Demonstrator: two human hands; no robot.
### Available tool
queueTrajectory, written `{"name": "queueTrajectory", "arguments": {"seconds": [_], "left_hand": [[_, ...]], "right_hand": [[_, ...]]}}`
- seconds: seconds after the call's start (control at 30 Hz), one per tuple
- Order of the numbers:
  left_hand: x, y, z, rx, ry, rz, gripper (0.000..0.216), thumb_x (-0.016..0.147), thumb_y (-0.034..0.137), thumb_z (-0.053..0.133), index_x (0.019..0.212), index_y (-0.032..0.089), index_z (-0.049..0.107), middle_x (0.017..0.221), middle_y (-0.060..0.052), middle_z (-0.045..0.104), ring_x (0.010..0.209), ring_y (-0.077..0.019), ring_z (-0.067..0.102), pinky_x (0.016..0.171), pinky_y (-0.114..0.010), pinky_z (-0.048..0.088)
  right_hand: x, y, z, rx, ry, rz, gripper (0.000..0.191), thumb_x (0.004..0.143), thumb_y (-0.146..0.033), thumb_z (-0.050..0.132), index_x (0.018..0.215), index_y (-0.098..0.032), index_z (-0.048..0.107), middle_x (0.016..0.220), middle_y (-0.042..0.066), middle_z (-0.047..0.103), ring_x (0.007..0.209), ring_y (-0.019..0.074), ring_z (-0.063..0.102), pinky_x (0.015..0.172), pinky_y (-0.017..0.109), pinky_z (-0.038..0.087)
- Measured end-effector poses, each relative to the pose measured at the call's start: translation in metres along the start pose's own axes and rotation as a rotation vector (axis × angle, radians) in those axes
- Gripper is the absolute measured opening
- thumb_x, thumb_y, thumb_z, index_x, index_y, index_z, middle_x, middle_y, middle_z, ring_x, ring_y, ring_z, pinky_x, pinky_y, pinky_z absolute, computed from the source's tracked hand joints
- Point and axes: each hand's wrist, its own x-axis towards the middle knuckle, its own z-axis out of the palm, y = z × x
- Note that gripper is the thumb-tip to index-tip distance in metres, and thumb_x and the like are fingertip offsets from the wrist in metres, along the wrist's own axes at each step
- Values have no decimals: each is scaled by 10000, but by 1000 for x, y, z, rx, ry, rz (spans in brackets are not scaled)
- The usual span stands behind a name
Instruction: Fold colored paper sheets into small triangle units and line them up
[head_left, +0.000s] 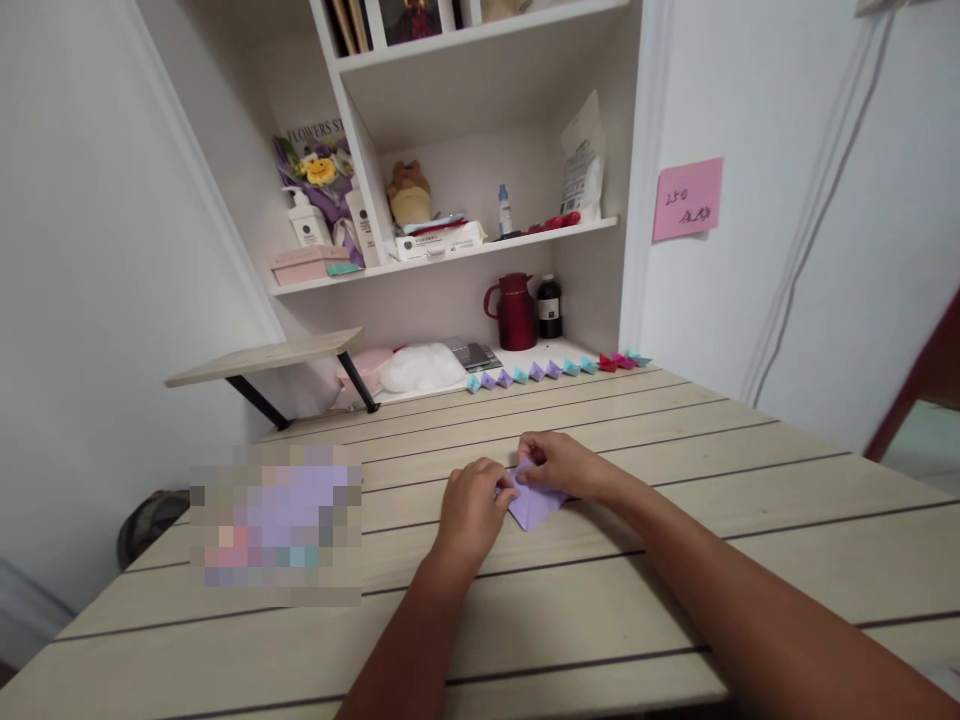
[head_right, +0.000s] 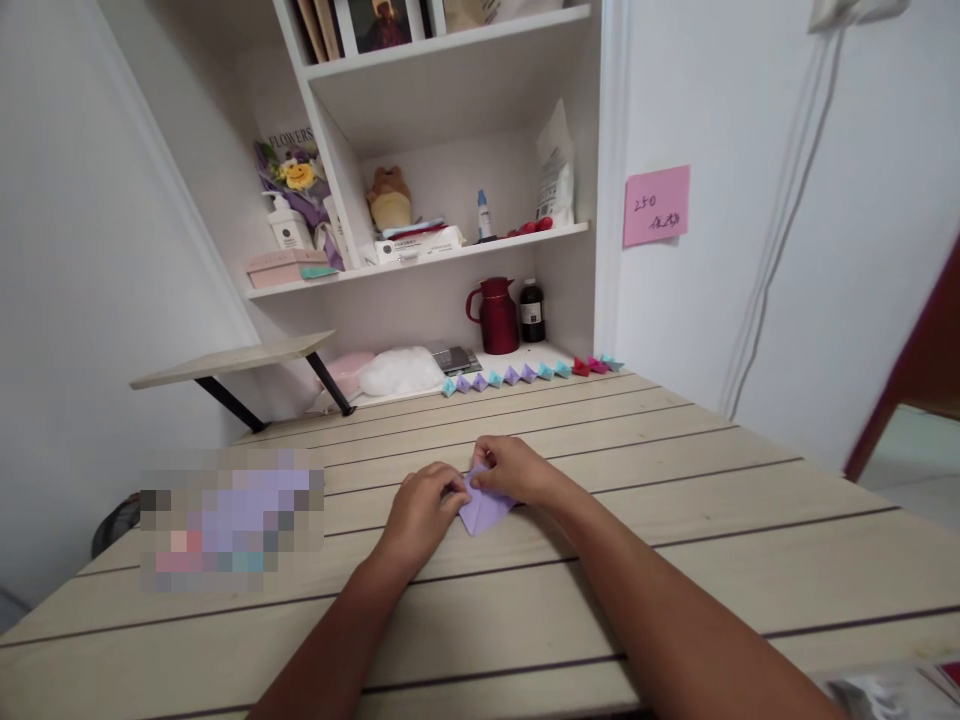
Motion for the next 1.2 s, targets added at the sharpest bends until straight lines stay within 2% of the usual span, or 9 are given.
{"name": "queueTrajectory", "arguments": {"seconds": [0.17,0.3,0.37,0.5,0.6,0.7,0.8,1.03,1.2], "left_hand": [[2,-3,3,-189,122,-115,313,718,197,702,1008,236,588,1045,-7,648,780,-138,620,771,-284,424],[4,-7,3,-271,106,-94,57,713,229,693,692,206,645,815,-1,660,731,-146,593,721,-263,426],[6,-9,2,-320,142,-136,153,710,260,681,583,200,620,680,7,633,686,-150,570,683,-256,415],[8,-12,-1,-593,266,-272,173,663,296,690,559,182,612,600,21,597,616,-136,529,613,-237,385],[9,-15,-2,-743,290,-328,182,641,312,701,567,168,618,582,25,581,590,-125,503,576,-225,367],[8,-16,-3,-787,285,-345,224,643,353,707,581,157,616,579,23,571,568,-114,484,555,-219,364],[5,-15,-4,-847,257,-356,304,643,432,713,602,145,621,586,10,583,553,-114,492,542,-220,372],[3,-15,-4,-1029,93,-374,386,574,479,781,630,123,642,577,-9,602,602,-144,555,607,-241,418],[5,-16,0,-975,64,-325,271,668,388,719,680,132,631,635,-7,624,609,-132,555,618,-237,413]], "right_hand": [[-2,-6,2,149,-64,-66,145,679,-231,633,761,-185,523,653,-44,531,593,106,491,519,198,379],[-2,-11,2,239,-74,-99,179,701,-276,650,805,-184,538,690,-31,551,637,120,514,562,214,401],[-3,-14,0,295,-17,-105,210,740,-328,639,868,-183,559,744,-12,575,689,135,530,605,232,414],[-6,-17,-1,319,66,-51,311,836,-461,536,997,-200,588,865,21,605,755,157,530,651,263,410],[-5,-16,2,372,-17,-39,401,736,-418,669,1055,-201,563,874,25,622,762,165,551,655,265,423],[-3,-13,7,453,-100,-35,466,620,-316,752,1009,-187,530,752,-14,600,648,138,545,590,246,420],[-1,-13,7,492,-103,-24,390,604,-319,743,897,-186,522,667,-45,557,551,109,501,538,234,403],[-2,-17,5,542,-68,-71,374,567,-321,765,864,-173,594,768,-11,623,706,152,566,661,255,436],[1,-12,7,410,-48,-82,249,620,-318,719,788,-150,641,699,-16,618,657,150,545,626,250,411]]}}
